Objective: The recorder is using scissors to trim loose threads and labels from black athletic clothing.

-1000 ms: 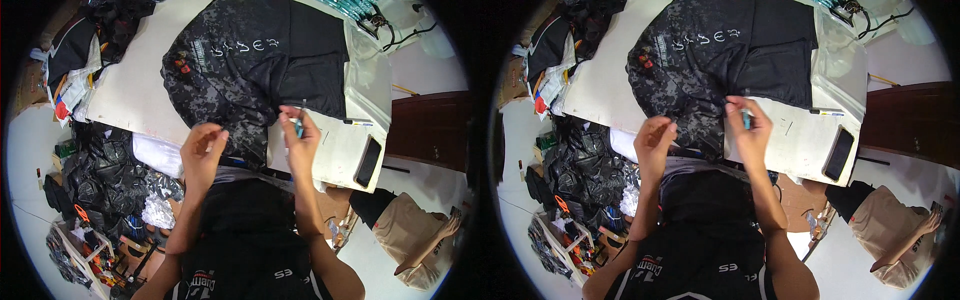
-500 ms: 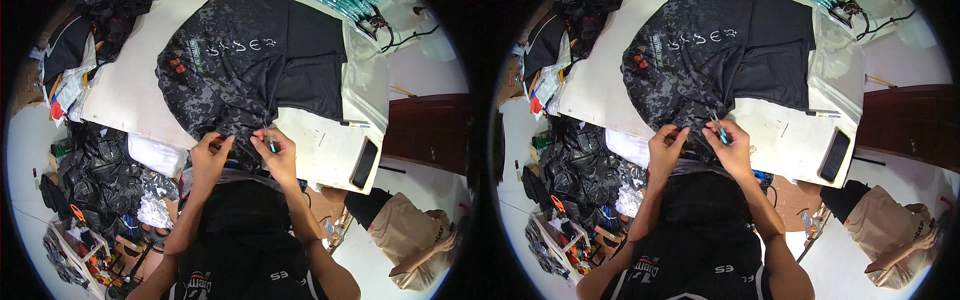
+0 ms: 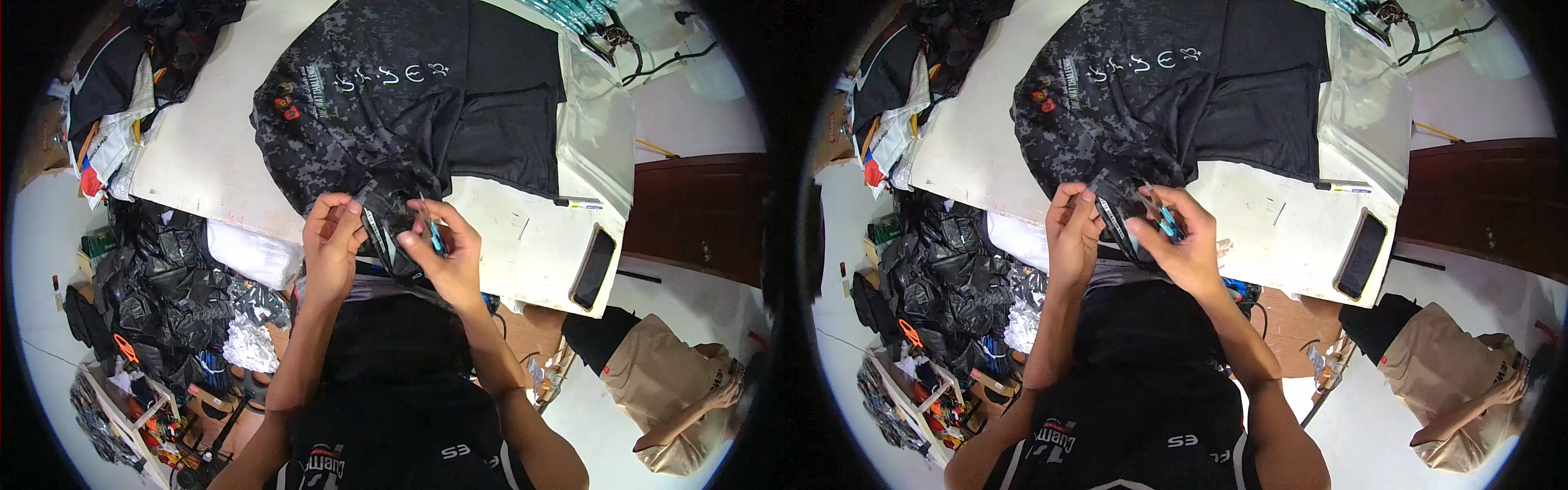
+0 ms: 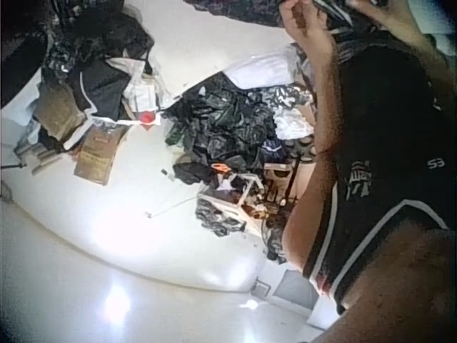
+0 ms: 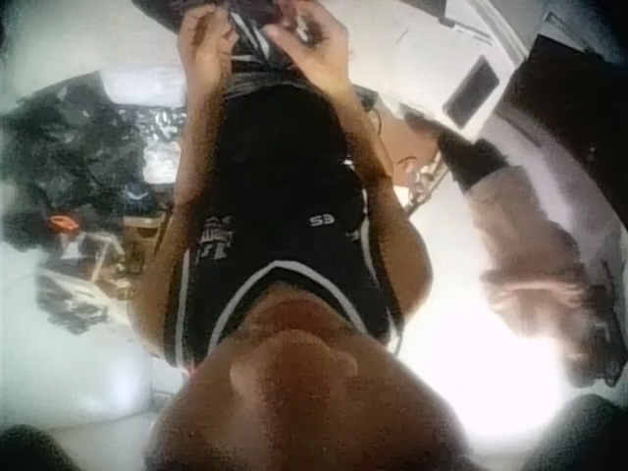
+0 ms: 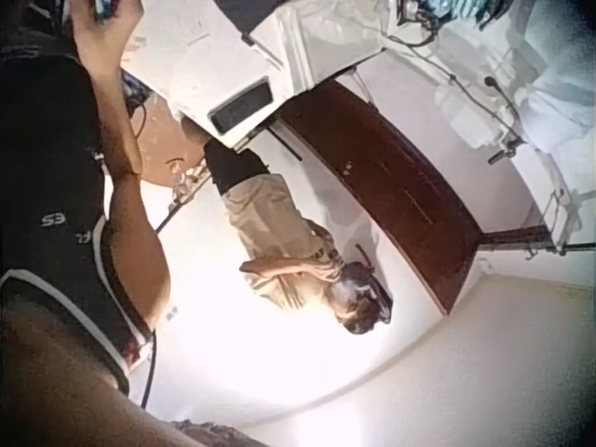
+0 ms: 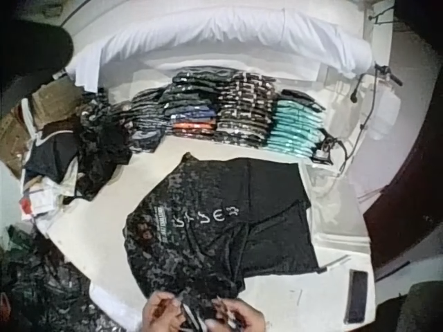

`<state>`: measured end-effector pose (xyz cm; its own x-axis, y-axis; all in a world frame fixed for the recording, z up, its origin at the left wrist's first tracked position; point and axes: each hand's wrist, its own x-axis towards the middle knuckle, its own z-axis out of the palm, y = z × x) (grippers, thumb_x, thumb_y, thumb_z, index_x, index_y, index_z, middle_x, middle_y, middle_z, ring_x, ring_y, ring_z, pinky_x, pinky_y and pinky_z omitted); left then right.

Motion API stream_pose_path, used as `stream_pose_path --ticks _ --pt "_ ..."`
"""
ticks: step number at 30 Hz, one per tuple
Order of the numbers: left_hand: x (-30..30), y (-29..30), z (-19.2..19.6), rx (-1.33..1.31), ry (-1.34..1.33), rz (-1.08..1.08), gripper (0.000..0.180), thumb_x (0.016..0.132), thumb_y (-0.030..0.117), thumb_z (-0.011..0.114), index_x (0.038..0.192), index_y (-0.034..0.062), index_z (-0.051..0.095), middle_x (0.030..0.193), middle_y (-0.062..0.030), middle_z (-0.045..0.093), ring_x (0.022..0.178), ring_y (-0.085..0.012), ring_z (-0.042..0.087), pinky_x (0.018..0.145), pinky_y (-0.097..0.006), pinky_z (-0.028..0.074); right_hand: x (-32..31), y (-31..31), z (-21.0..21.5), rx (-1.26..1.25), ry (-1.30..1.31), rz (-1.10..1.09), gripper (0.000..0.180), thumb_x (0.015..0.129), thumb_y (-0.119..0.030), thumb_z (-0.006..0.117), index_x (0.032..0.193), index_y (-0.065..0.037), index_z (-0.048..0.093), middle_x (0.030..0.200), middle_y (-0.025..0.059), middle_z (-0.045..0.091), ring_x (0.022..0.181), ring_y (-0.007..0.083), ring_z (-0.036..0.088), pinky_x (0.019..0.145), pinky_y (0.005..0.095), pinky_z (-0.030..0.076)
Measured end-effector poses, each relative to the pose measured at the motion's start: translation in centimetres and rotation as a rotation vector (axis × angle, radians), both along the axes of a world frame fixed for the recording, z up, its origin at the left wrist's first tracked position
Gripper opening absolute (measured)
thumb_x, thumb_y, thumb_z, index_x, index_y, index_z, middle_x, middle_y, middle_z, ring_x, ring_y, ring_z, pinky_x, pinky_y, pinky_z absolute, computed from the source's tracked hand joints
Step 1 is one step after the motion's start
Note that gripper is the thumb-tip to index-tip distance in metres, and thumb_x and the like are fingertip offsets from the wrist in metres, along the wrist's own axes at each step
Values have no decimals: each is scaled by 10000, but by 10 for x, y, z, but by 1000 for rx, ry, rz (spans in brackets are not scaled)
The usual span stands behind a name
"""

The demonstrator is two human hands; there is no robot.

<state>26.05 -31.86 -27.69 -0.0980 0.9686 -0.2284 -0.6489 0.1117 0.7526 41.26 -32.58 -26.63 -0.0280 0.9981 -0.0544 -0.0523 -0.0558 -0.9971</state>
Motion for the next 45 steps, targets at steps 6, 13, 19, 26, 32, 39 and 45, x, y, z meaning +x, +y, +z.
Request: stream_pose_path --ticks 6,13,19,26,32,39,45 --pt "-2 -3 -6 5 -12 24 92 896 49 521 983 26 502 886 -56 576 772 -104 573 683 -251 502 -4 2 -17 250 -310 -42 274 655 28 711 901 0 594 854 51 600 689 69 514 636 190 423" --pt "3 -35 12 94 758 50 122 862 71 593 948 -13 577 884 -52 581 755 -96 551 734 -214 418 -4 -2 -9 480 -264 -176 267 618 89 653 869 24 592 837 106 615 726 150 593 645 237 464" --pt "16 -33 18 -208 190 -85 161 884 122 578 807 -19 587 755 -40 591 709 -87 563 684 -217 442 -4 -11 -4 601 -370 -102 306 621 28 719 908 5 612 816 108 619 725 193 612 633 259 476" --pt "13 -22 23 -113 -28 38 97 861 80 603 791 15 589 719 -2 577 682 -61 533 658 -195 424 0 -14 7 270 -204 -29 453 604 -21 797 1017 -15 611 870 69 608 725 105 554 641 212 439" --pt "11 -17 38 2 67 -59 52 846 45 612 840 -7 608 779 -9 610 713 -41 524 652 -174 395 4 -11 30 292 -48 31 451 680 -48 750 1100 -10 592 927 88 610 747 127 546 673 236 436" --pt "11 -23 47 49 217 -104 96 838 -10 595 928 -36 614 862 -58 642 781 -62 560 710 -191 433 6 -9 38 378 -241 60 448 734 -44 697 1164 -11 575 896 87 600 745 127 549 659 227 435" --pt "13 -25 48 118 227 -109 112 826 -37 598 936 -41 614 883 -72 642 803 -74 571 737 -194 446 8 -11 39 374 -268 3 417 705 -15 723 1108 -15 618 883 83 604 724 102 546 611 193 421"
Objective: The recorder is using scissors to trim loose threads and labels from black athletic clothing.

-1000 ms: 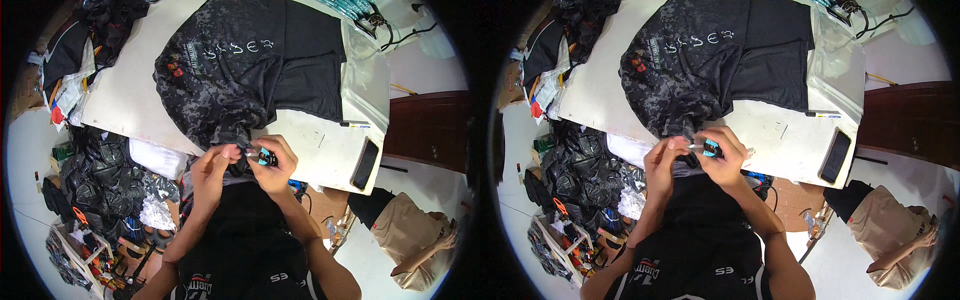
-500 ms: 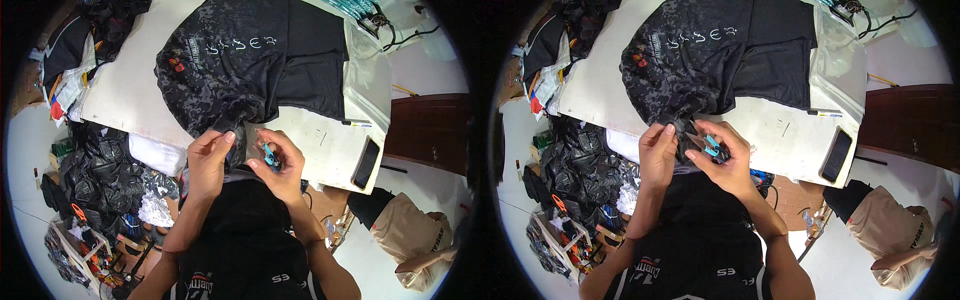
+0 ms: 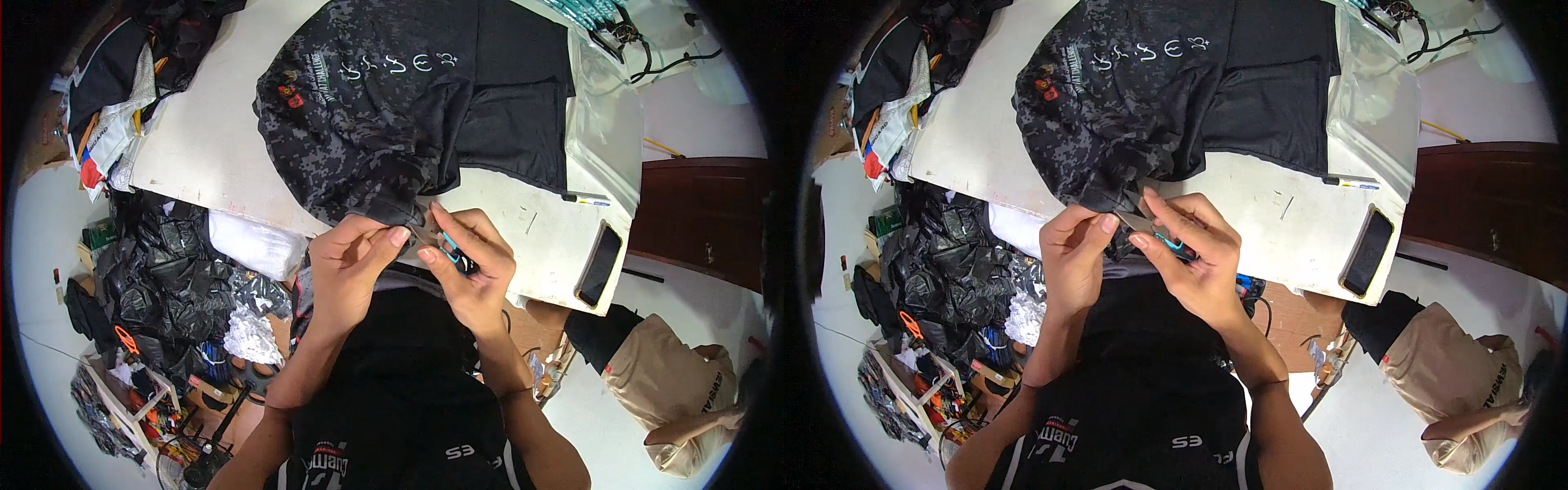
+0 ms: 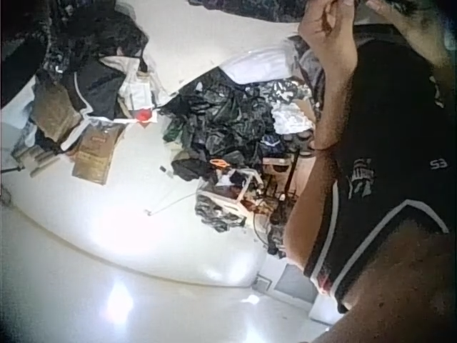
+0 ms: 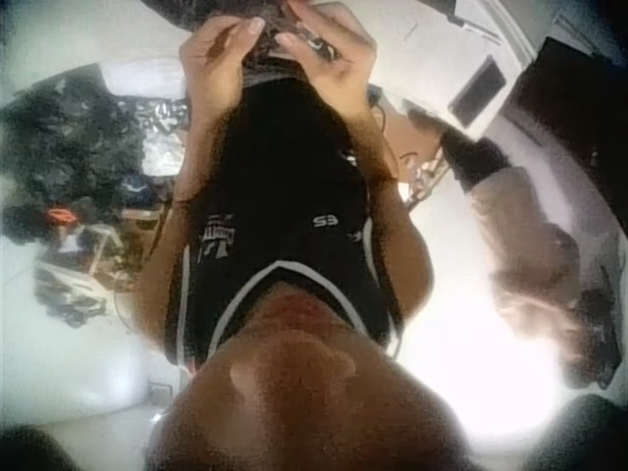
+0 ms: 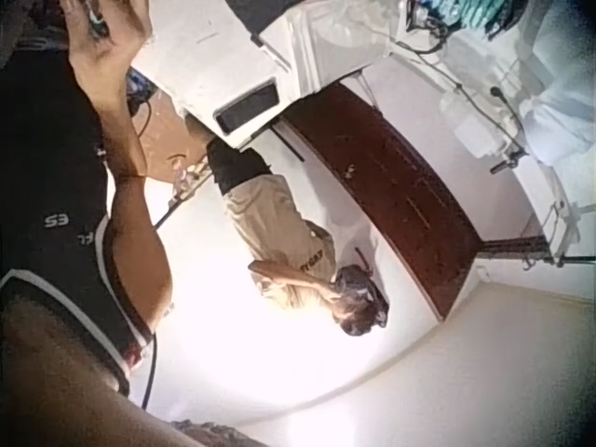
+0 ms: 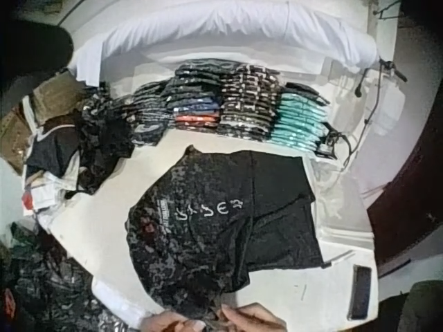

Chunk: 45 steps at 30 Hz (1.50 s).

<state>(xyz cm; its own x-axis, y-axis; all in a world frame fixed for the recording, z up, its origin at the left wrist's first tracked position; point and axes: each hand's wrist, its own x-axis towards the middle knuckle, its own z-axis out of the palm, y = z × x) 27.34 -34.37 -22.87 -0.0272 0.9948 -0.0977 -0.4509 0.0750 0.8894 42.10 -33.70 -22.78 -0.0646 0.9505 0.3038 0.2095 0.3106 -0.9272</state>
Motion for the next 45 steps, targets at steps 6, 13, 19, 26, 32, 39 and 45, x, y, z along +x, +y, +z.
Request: stream_pose_path --ticks 6,13,19,26,32,39,45 --pt "0 1 0 25 26 -12 118 823 -28 610 939 -44 614 882 -64 641 806 -70 570 723 -187 446 1 0 -2 41 38 -23 371 683 1 742 1042 -8 651 846 73 610 680 93 542 585 190 415" --pt "4 0 2 16 -21 15 111 823 -33 608 933 -40 620 865 -59 640 778 -57 557 701 -176 434 -1 -4 -4 59 28 -85 353 654 8 762 994 -3 669 819 69 621 659 85 544 565 177 410" --pt "3 0 1 22 -76 12 101 830 -34 597 928 -39 621 858 -56 640 778 -58 555 710 -183 434 4 -2 -1 -7 93 -56 304 653 32 750 948 0 682 805 84 640 696 115 582 604 200 444" --pt "3 1 1 -48 -99 19 74 833 -26 593 903 -33 619 844 -34 626 774 -54 546 706 -183 423 11 -5 -8 -67 252 -95 310 661 27 743 962 -5 678 826 104 646 714 136 586 637 222 448" --pt "3 3 1 6 -23 16 125 843 -18 583 967 -35 596 874 -36 620 786 -50 535 710 -187 415 9 -3 -6 -15 182 -28 381 643 -5 768 1009 -14 666 856 81 637 676 98 547 579 203 421" --pt "2 8 -3 -58 -188 -9 169 864 -11 552 1028 -48 566 887 -26 596 815 -47 524 721 -177 401 5 -4 -9 -38 181 -43 377 639 -10 771 1002 -13 669 847 77 635 660 89 536 565 200 413" --pt "-2 7 -17 -55 -376 -93 129 876 6 534 994 -26 575 879 -28 605 807 -58 527 720 -180 396 2 -4 -10 7 98 -66 387 636 -13 774 1007 -15 667 831 71 629 650 85 532 560 194 411"
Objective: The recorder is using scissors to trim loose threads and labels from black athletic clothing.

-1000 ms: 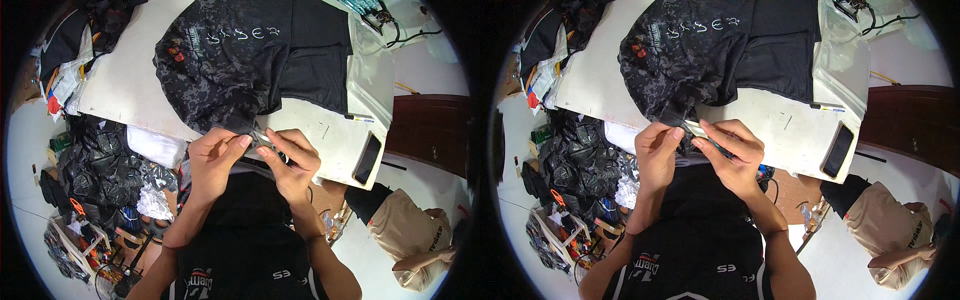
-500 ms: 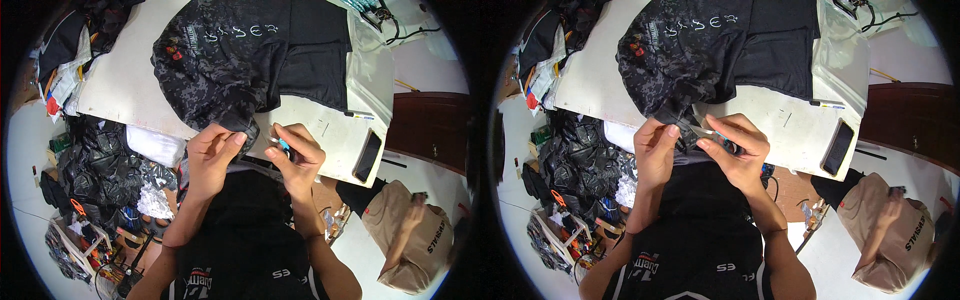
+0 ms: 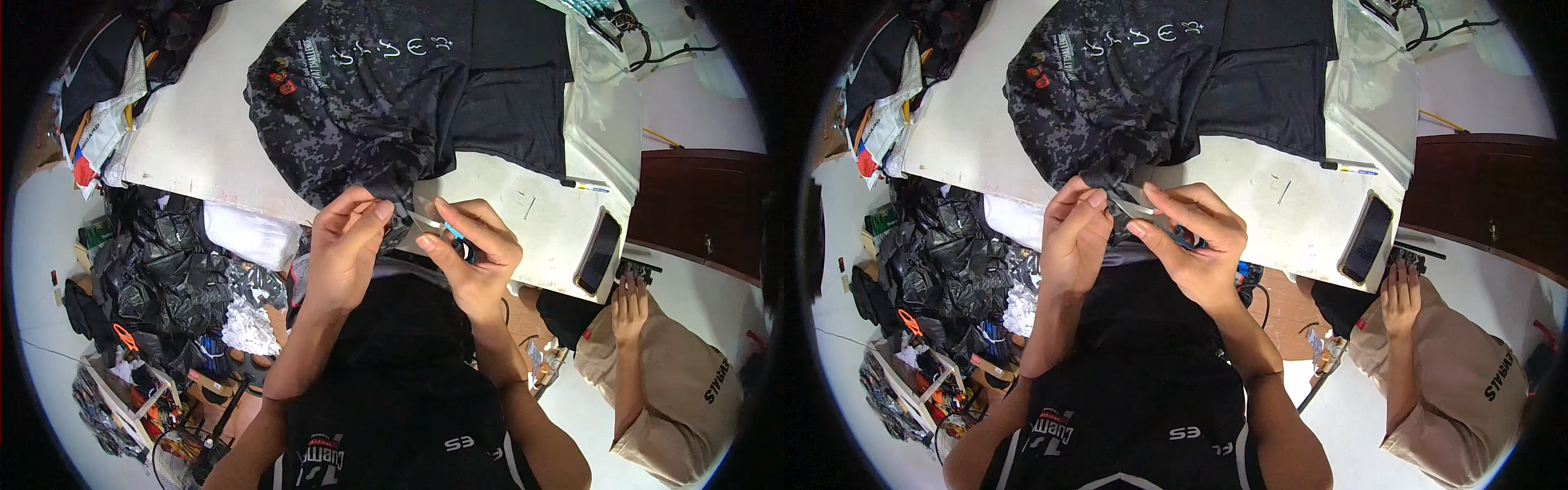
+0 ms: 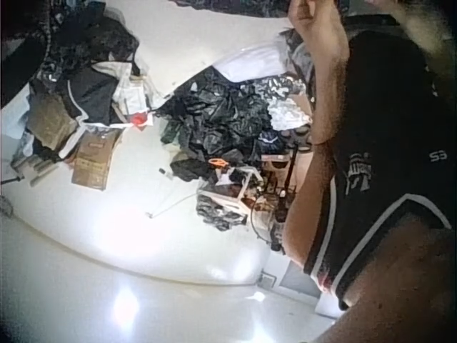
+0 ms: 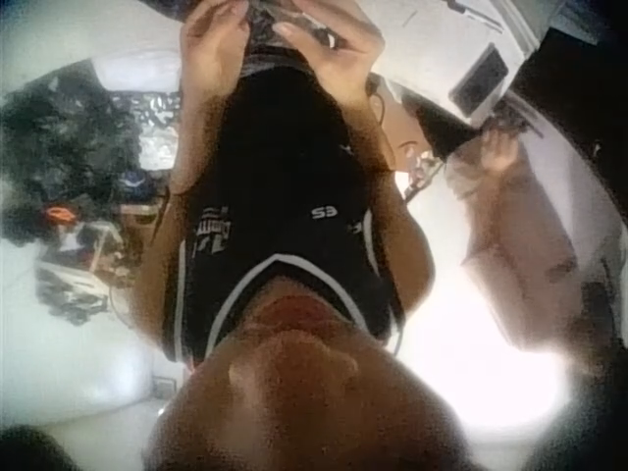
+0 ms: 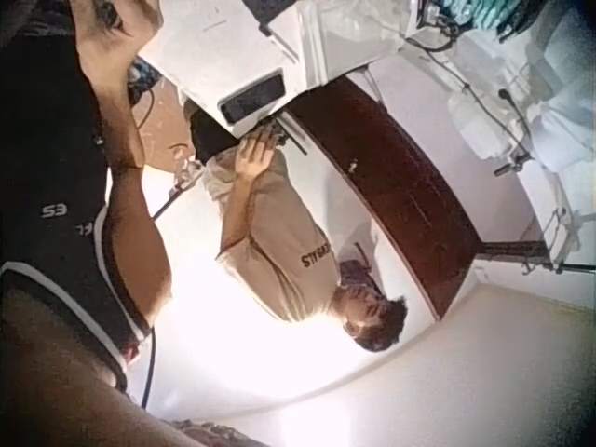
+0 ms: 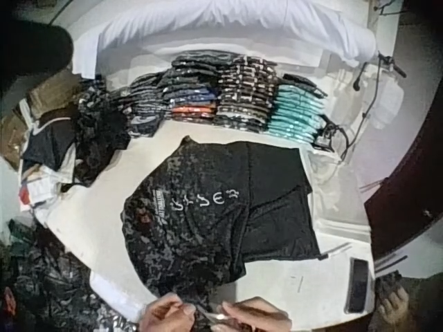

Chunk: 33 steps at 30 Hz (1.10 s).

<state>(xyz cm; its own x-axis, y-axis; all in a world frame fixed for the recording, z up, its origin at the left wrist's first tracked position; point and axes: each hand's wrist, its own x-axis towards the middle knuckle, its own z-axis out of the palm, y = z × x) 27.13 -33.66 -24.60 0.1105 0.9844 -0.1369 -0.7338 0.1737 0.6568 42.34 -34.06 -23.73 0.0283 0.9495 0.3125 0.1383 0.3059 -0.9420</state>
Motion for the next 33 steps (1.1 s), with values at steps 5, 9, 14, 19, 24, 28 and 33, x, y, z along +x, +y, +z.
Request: stream_pose_path --ticks 5,9,14,19,24,28,33 --pt "5 1 7 -91 -12 51 55 873 23 557 913 2 588 830 -9 597 763 -36 511 688 -172 385 -1 2 2 52 -66 16 386 628 -1 775 1000 -14 671 817 63 615 635 78 529 546 188 407" --pt "5 -2 11 -47 182 67 29 856 16 585 878 2 598 790 -2 600 723 -23 510 652 -157 379 1 1 5 66 -127 -10 388 625 -2 777 998 -9 671 813 65 607 633 83 531 542 193 410" --pt "6 -5 15 5 367 121 26 830 5 622 816 -9 605 712 28 575 655 3 469 585 -140 344 1 0 8 101 -127 -19 394 626 -8 780 1003 4 665 817 73 601 642 91 538 546 194 415" --pt "8 -8 17 20 429 141 38 821 -9 628 792 -12 604 682 42 541 613 10 414 540 -151 303 0 -1 7 102 -106 -15 395 636 -18 776 1013 3 661 818 76 601 657 95 537 554 194 412" --pt "9 -9 19 50 437 135 41 819 -14 629 792 -29 602 679 44 516 600 13 386 507 -158 269 -8 -1 7 -155 445 -59 291 718 4 706 992 36 612 776 17 555 666 50 464 582 181 371" --pt "8 -9 14 104 531 132 44 801 -12 648 818 -40 617 699 27 504 595 8 383 499 -160 262 -10 2 2 -91 465 -28 219 699 25 724 894 12 625 772 18 548 603 25 398 532 165 321" --pt "5 -10 17 160 728 125 63 782 -16 663 837 -32 637 718 -7 525 610 -17 422 519 -168 295 -16 10 9 31 131 -68 166 691 45 726 838 2 661 761 30 566 549 23 404 488 165 316"
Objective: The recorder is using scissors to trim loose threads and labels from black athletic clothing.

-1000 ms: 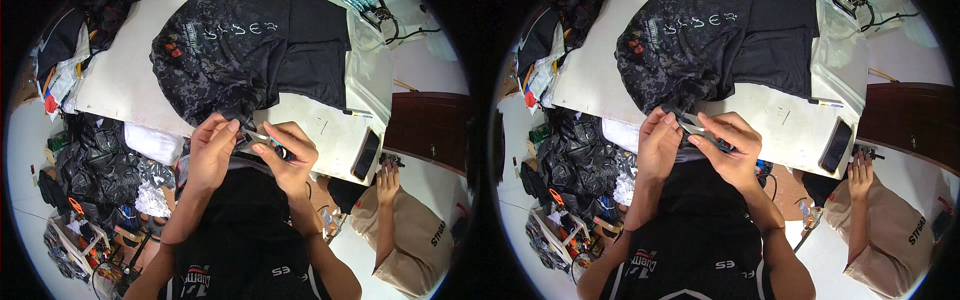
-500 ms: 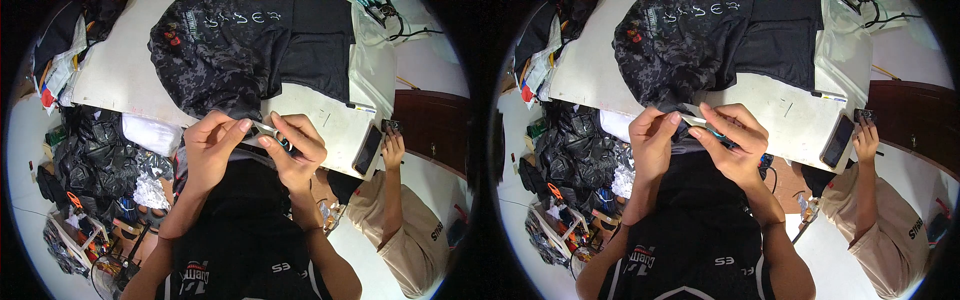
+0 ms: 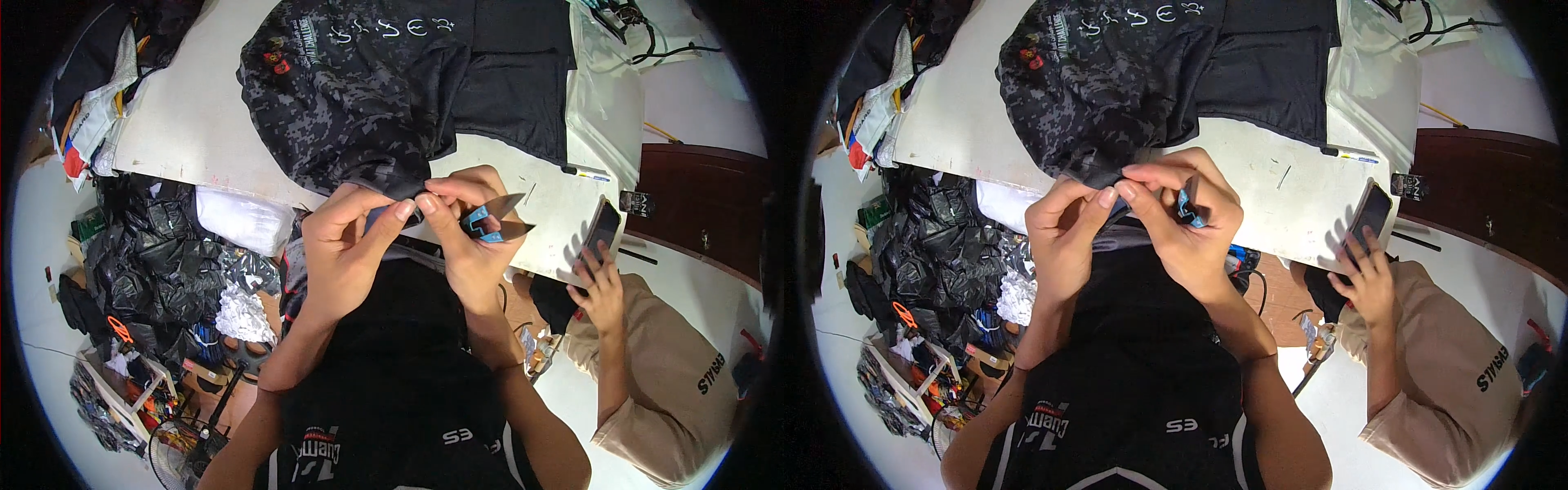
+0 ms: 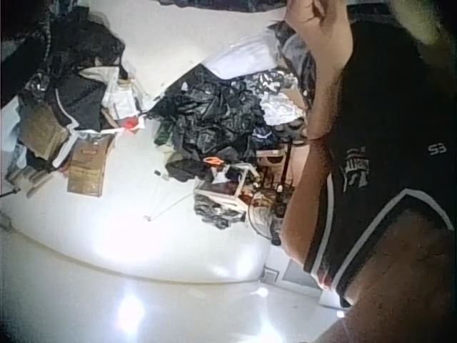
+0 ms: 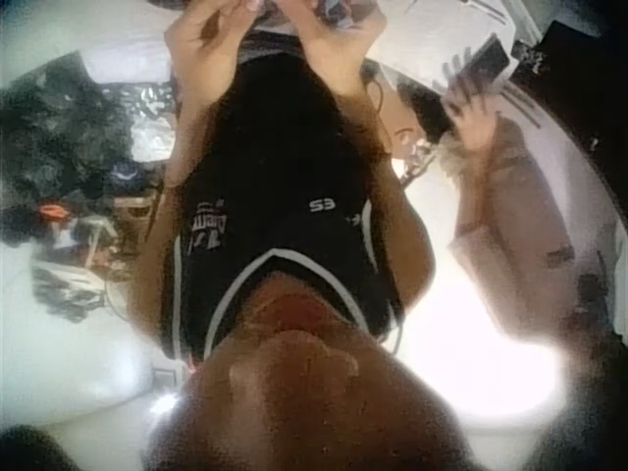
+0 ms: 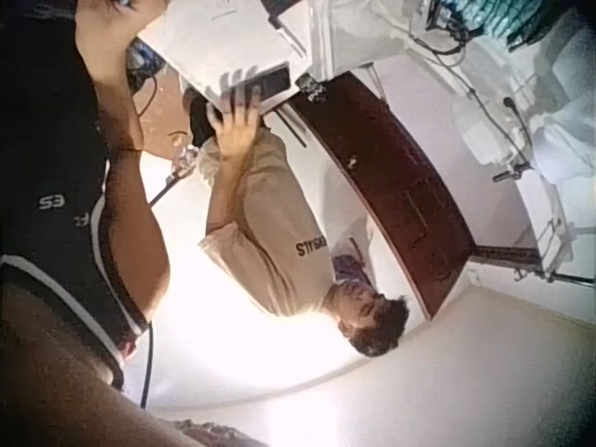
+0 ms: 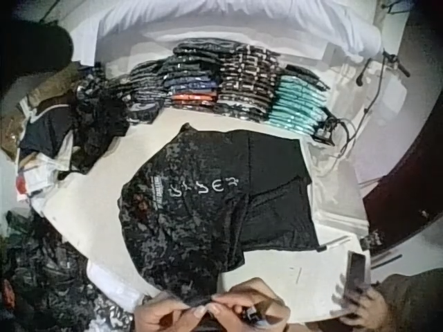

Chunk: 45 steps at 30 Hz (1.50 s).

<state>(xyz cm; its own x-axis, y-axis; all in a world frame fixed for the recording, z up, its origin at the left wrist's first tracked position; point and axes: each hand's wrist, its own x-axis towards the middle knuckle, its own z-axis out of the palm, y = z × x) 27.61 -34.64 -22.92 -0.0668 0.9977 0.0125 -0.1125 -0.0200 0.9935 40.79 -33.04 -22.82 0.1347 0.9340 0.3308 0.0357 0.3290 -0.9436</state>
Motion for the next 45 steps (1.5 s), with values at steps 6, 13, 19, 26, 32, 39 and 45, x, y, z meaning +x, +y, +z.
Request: stream_pose_path --ticks 6,13,19,26,32,39,45 --pt "1 0 8 35 137 -5 76 776 -15 667 842 -38 637 753 -38 548 659 -56 488 553 -175 338 -4 1 1 84 -173 -83 77 745 31 677 811 29 636 802 47 571 574 43 436 481 174 330" --pt "-1 4 1 58 1 19 58 790 -34 641 845 -48 629 732 -13 521 643 -31 442 553 -168 317 -3 -3 4 -222 117 7 39 865 -48 569 886 -28 543 793 -17 507 667 27 420 591 170 341" --pt "-2 7 -3 47 -134 32 52 804 -35 626 854 -48 623 730 5 519 616 -12 379 533 -170 279 -1 1 3 -38 -38 -17 67 786 -5 649 845 4 617 826 23 547 628 44 433 559 178 350" --pt "-4 6 -2 62 -58 6 53 805 -29 629 855 -45 623 738 10 512 628 -15 376 534 -175 267 -5 9 1 182 -267 -38 188 698 60 690 881 20 668 858 86 570 711 142 581 596 225 458" --pt "0 8 4 51 -138 -25 61 797 -43 630 854 -51 611 763 -11 521 670 -32 423 572 -173 311 -6 8 0 144 -162 -10 159 755 100 574 900 39 556 882 82 535 682 106 533 574 212 419" --pt "3 11 8 8 -299 -8 45 819 -37 606 862 -39 592 750 3 505 691 -43 428 616 -192 333 -4 0 10 -179 163 -7 40 855 -25 552 879 2 534 850 34 517 717 58 438 653 204 360" --pt "3 15 11 -52 -402 17 24 836 -24 592 857 -27 584 744 21 489 696 -40 419 633 -194 329 1 3 18 -113 12 -12 88 785 6 641 865 6 607 847 22 539 650 51 429 567 193 344"
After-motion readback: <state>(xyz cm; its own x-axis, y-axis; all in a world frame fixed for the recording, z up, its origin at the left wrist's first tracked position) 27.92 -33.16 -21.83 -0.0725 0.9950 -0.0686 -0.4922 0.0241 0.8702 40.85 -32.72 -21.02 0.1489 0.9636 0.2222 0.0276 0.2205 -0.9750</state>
